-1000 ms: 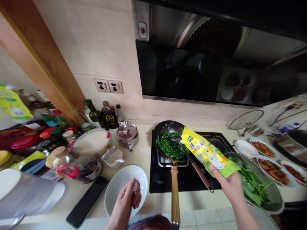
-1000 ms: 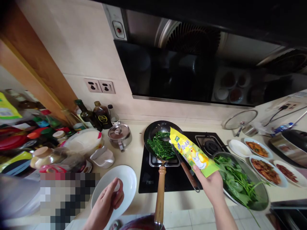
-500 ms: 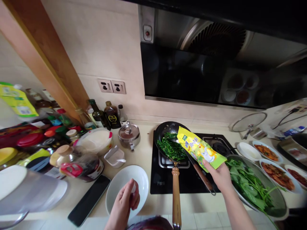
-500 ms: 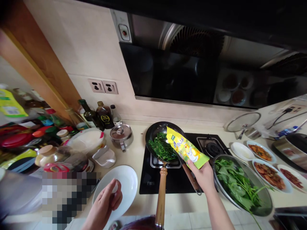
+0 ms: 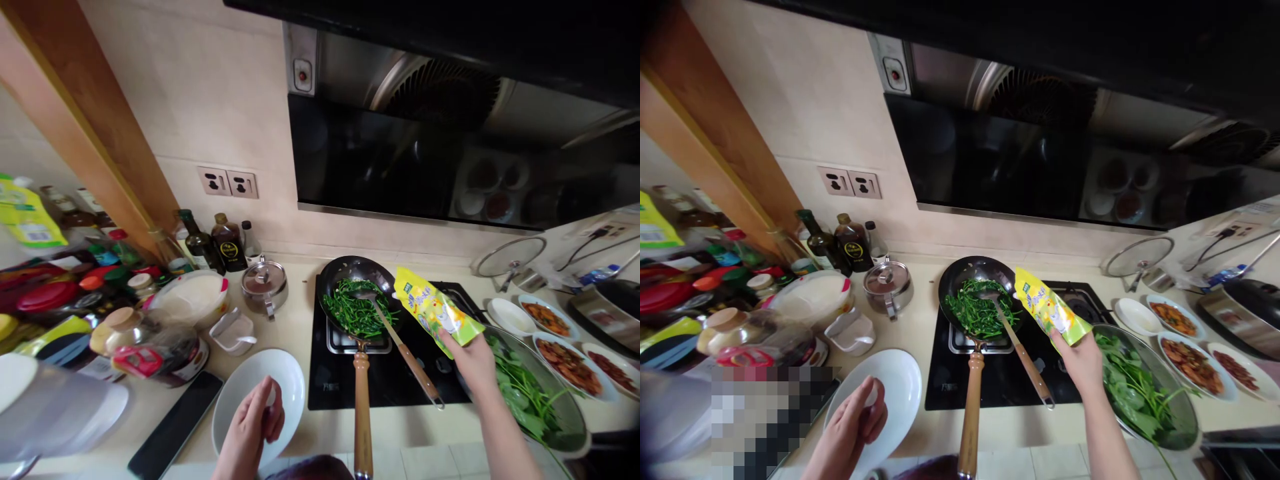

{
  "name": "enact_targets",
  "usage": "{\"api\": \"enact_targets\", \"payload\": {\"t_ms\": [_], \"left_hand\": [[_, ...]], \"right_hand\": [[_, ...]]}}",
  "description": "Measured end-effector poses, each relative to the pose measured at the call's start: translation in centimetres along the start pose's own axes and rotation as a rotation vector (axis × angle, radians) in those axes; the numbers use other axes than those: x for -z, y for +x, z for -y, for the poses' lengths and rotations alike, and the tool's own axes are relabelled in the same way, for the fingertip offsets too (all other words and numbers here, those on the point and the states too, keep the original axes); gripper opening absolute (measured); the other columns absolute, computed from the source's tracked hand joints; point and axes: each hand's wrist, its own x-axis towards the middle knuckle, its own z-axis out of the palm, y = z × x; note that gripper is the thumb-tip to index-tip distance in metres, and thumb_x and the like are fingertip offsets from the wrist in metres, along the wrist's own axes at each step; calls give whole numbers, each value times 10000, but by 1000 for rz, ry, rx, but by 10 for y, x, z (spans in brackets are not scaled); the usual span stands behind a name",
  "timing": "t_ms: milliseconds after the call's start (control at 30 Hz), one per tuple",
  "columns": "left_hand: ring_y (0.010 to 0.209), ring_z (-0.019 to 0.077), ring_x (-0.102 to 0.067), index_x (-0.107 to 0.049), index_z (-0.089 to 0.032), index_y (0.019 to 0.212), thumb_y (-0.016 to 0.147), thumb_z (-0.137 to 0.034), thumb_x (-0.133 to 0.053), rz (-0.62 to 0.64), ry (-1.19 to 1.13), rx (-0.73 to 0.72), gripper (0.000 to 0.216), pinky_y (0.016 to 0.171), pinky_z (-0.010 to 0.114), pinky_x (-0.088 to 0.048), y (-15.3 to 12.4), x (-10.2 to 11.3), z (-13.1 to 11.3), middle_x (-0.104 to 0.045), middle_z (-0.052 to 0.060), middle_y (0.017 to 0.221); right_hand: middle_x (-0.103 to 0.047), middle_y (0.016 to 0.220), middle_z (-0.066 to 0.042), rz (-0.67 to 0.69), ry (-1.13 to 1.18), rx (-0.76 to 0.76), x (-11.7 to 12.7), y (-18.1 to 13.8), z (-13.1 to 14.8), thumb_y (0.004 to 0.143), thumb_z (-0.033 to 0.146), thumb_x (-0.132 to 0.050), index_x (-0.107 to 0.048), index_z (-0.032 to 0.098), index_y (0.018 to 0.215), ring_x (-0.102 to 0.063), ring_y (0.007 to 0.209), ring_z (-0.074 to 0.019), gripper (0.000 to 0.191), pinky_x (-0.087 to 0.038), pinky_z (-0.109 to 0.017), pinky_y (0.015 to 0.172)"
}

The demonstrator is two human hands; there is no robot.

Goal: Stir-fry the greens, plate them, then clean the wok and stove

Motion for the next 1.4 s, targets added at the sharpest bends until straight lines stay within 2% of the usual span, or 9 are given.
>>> {"api": "enact_targets", "payload": {"t_ms": [100,333,567,800,1033,1300,1400], "left_hand": [[422,73,-314,-478,-189,550,751,-660,-590,15,-1,-3,525,453,203,-278,0,0,1,-309,-82,430],[436,81,-321,-462,-193,550,810,-647,-526,-1,7,-14,527,476,213,-277,-5,6,0,-317,-76,444],[441,91,-315,-457,-200,545,806,-662,-515,-25,13,-34,533,485,227,-280,-11,12,-1,-330,-71,431],[455,97,-292,-400,-208,518,843,-660,-445,9,75,-37,559,507,237,-282,-10,18,4,-351,-59,427],[450,97,-294,-401,-210,517,840,-650,-461,37,63,-34,549,503,238,-278,-7,14,6,-330,-65,435],[450,95,-298,-413,-207,516,833,-641,-481,35,71,-36,542,498,233,-278,-10,9,4,-320,-66,439],[454,96,-301,-421,-207,518,816,-658,-492,24,66,-24,546,496,231,-281,-12,7,2,-309,-68,447]], "right_hand": [[-721,1029,-155,8,-44,-92,-1,2,10,611,607,-704,-632,170,1145,-658,979,-365,694,-508,-499,837],[-723,991,-159,-131,84,-61,-21,13,26,577,584,-734,-640,149,1117,-659,963,-347,700,-507,-468,845],[-716,1071,-140,34,210,15,-36,3,38,622,524,-738,-625,155,1154,-660,1003,-313,657,-509,-445,889],[-728,1053,-132,158,211,57,-16,-22,42,624,491,-751,-664,173,1053,-669,1004,-310,541,-525,-418,896],[-727,1070,-132,188,315,36,8,-38,39,633,447,-762,-676,162,1047,-668,1020,-311,511,-543,-397,894],[-719,1084,-142,156,375,-14,18,-42,30,622,462,-768,-679,152,1033,-667,1013,-312,523,-535,-400,906],[-697,1140,-150,72,395,-21,18,-38,21,638,472,-754,-648,148,1097,-650,1054,-311,572,-519,-407,924]]}}
